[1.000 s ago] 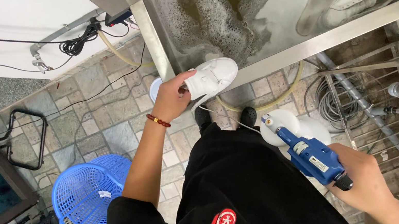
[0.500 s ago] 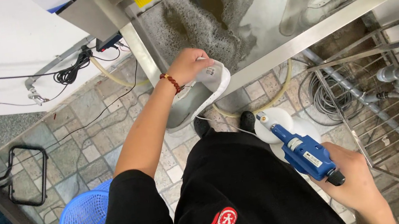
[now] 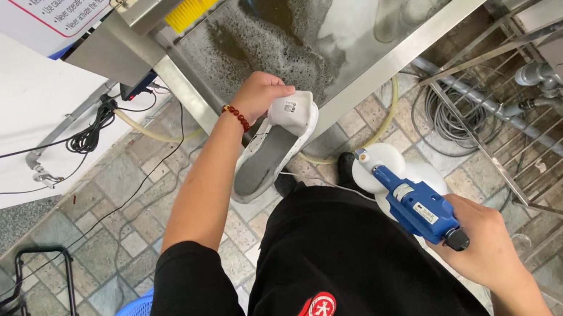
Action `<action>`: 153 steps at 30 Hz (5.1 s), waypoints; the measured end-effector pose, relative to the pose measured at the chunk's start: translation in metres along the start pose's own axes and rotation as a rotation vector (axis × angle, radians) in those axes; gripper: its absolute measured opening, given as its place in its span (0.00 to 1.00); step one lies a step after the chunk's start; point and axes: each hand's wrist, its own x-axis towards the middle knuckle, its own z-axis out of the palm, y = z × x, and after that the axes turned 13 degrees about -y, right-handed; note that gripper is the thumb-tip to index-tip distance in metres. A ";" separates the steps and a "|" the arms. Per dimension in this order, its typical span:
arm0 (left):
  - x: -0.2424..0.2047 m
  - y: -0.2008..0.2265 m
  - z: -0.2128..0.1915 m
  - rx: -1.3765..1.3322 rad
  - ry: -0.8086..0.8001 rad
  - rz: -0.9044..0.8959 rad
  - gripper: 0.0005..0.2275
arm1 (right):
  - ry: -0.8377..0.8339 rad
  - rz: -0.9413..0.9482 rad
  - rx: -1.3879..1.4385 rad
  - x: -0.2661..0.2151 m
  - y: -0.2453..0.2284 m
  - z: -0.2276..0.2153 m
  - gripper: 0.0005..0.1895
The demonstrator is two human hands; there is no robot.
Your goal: Clean a white sneaker using a shoe washing machine and manual wiping.
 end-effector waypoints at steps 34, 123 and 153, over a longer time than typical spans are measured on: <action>0.004 -0.005 0.003 0.000 0.032 0.023 0.12 | -0.089 0.053 -0.128 0.014 -0.001 -0.024 0.27; -0.098 -0.052 0.137 -0.386 1.041 0.228 0.24 | -0.285 -0.347 -0.017 0.062 0.058 -0.031 0.24; -0.097 -0.053 0.141 -0.757 0.930 0.343 0.26 | -0.318 -0.372 -0.065 0.068 0.056 -0.045 0.23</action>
